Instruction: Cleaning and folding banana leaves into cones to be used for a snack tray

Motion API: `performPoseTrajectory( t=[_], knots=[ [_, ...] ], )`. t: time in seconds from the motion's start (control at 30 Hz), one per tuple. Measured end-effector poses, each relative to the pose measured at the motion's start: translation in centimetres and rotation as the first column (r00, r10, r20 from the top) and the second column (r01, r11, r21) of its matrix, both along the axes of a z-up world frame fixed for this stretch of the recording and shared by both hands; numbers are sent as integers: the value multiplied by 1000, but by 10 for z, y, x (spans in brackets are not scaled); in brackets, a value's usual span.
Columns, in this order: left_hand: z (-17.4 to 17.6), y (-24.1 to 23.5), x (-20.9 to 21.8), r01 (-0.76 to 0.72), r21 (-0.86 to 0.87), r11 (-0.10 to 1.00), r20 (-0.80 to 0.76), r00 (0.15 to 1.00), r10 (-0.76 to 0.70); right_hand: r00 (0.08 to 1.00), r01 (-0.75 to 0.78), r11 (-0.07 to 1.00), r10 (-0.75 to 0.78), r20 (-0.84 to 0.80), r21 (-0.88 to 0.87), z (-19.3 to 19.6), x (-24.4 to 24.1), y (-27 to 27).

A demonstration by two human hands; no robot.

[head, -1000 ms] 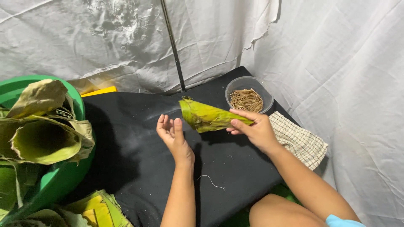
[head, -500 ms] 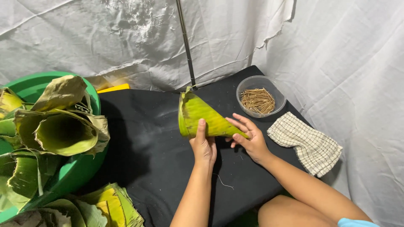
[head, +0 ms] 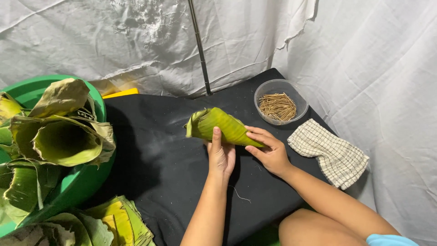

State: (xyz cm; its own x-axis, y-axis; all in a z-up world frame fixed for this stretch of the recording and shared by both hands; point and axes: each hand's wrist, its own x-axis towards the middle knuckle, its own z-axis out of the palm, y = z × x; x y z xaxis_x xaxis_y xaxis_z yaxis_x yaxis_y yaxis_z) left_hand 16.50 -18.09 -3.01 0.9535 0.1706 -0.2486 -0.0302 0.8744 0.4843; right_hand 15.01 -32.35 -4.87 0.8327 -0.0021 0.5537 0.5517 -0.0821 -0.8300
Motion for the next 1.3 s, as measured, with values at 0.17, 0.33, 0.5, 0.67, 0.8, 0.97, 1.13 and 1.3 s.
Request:
performPoseTrajectory(
  t=[0.17,0.33,0.5,0.67,0.8,0.97,1.13,1.3],
  knots=[
    [-13,2,6,-31,-59,998,13,999,32,988,-114,988,124,-94,109,-16,6,-8],
    [-2,5,2,36,16,999,32,999,-36,900,-166,911,296,-320,378,-20,10,-8],
    [-12,16,11,-162,81,983,155,977,149,908,-49,964,153,-390,263,-21,11,-12],
    [-22,39,25,-197,57,979,111,976,190,905,-12,970,114,-409,243,-12,9,-11],
    [-23,48,28,-199,69,977,59,979,196,907,8,970,95,-410,242,-15,10,-11],
    [-17,51,27,-336,223,915,137,940,312,927,55,966,44,-372,253,-13,9,-12],
    [-27,54,33,-344,351,871,154,939,308,962,116,969,-55,-266,218,-15,10,-12],
    [22,31,9,-92,81,992,-7,996,93,996,90,991,-89,-12,104,-11,11,-8]
  ],
)
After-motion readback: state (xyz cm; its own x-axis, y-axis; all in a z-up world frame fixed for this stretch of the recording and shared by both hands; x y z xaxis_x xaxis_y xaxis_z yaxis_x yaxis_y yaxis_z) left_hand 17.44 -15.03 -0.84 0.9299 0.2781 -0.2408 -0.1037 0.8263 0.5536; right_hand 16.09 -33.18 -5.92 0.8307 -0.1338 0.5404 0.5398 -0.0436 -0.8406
